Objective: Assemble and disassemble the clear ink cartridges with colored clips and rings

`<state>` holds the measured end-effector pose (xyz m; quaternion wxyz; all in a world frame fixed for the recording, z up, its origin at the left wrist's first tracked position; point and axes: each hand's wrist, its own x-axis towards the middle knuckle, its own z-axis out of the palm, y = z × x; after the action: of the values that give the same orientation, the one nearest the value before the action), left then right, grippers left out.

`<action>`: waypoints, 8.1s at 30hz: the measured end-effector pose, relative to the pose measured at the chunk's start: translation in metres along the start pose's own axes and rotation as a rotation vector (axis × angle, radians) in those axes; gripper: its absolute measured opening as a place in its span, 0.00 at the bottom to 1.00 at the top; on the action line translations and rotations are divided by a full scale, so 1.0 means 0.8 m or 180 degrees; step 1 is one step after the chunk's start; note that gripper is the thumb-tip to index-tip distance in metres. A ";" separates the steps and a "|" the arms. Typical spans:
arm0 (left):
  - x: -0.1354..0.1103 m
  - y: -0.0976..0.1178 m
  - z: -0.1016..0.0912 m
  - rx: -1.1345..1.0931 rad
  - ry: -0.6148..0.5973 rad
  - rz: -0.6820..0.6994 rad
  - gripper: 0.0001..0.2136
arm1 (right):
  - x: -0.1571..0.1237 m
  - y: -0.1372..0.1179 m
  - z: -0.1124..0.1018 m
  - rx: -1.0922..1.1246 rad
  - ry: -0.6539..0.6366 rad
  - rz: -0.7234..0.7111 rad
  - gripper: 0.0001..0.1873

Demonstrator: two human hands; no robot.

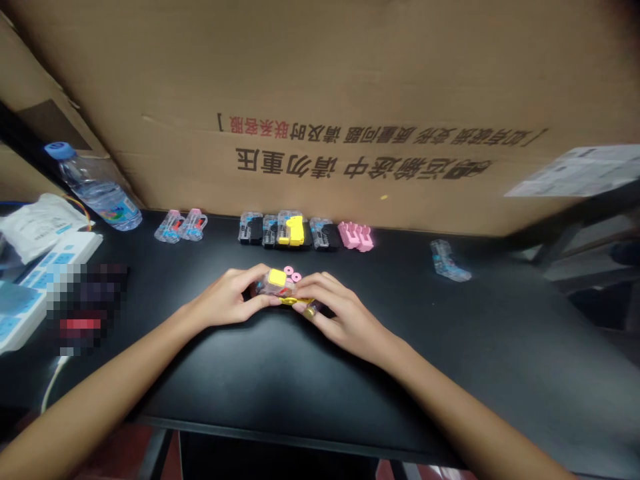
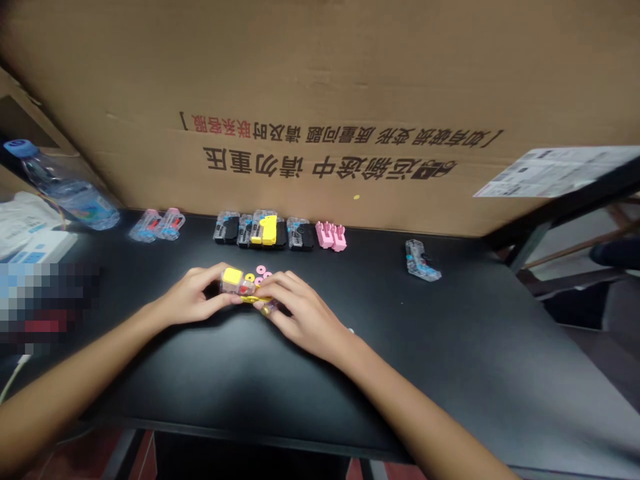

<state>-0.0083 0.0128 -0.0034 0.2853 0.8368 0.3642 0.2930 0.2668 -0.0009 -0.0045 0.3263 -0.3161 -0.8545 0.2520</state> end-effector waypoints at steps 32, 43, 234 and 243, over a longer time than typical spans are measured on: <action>0.002 -0.062 -0.073 0.0841 0.1135 -0.1293 0.33 | -0.016 0.098 -0.127 -0.1633 0.1891 0.2025 0.13; 0.001 -0.067 -0.068 0.0684 0.1012 -0.1343 0.18 | -0.023 0.137 -0.127 -0.1370 0.1458 0.2556 0.26; 0.004 -0.006 0.013 -0.0577 -0.0207 -0.0027 0.21 | 0.026 -0.036 0.021 0.1836 0.1185 0.2052 0.28; 0.005 -0.008 0.010 -0.0536 -0.0189 -0.0206 0.20 | 0.015 -0.034 0.010 0.1503 0.0934 0.1624 0.18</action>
<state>-0.0034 0.0176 -0.0118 0.3746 0.8059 0.3564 0.2883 0.2436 -0.0127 0.0123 0.4359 -0.4676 -0.6108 0.4672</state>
